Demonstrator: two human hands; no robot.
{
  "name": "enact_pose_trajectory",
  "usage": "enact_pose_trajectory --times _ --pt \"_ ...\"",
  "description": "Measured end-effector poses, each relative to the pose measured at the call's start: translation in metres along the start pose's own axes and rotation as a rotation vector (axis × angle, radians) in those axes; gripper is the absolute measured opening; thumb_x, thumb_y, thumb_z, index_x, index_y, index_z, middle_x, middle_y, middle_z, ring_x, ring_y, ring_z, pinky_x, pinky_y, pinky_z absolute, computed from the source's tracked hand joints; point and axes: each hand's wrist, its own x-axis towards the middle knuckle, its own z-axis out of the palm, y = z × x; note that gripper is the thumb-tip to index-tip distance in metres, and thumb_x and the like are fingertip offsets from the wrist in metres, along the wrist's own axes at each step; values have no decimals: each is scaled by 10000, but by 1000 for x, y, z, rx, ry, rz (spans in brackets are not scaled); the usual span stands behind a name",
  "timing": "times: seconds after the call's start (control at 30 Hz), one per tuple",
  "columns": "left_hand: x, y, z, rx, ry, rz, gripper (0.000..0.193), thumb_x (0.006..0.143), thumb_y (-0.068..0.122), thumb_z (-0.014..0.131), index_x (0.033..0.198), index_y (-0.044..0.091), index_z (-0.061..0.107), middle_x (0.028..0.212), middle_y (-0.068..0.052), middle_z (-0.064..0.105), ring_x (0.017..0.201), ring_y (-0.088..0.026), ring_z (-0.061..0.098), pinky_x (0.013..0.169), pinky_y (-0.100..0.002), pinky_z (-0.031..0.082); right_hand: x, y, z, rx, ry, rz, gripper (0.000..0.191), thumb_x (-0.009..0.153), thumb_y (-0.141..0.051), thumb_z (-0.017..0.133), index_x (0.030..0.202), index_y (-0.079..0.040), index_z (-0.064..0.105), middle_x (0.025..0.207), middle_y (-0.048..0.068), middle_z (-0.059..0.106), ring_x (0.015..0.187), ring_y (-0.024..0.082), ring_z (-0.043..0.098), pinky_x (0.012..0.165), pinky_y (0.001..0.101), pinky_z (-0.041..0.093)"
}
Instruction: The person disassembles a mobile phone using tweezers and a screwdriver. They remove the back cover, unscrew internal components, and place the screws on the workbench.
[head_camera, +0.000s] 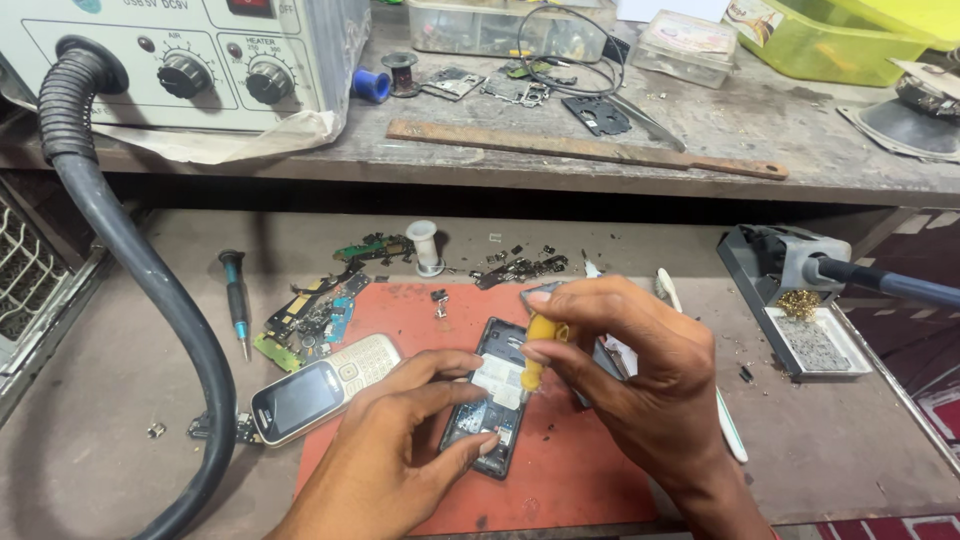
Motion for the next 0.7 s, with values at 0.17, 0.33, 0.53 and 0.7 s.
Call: enact_pose_trajectory --times 0.17,0.33,0.53,0.7 --pt "1 1 -1 10 -9 -63 357 799 171 847 1119 35 767 1308 7 716 897 -142 702 689 -266 555 -4 -1 0 115 -21 145 263 943 -7 686 1202 -48 713 1204 101 784 815 65 722 612 204 588" --pt "0 0 -1 34 79 209 373 785 130 827 1115 -11 726 1270 -48 684 1027 -144 686 812 -269 537 -12 1 -2 105 14 23 297 867 26 753 1152 -24 685 1166 127 745 988 137 728 755 256 614" --pt "0 -3 1 26 -12 -126 402 777 163 863 1138 20 755 1289 22 728 703 -98 689 587 -241 523 -15 7 1 14 142 123 351 785 -32 911 1073 -37 709 1010 93 724 803 116 714 710 240 603" --pt "0 -6 2 -16 15 -23 387 782 178 851 1124 28 748 1304 18 691 762 -64 683 603 -222 516 -16 0 -1 164 65 41 212 919 50 644 1124 -4 656 1164 157 707 1076 189 695 904 310 593"
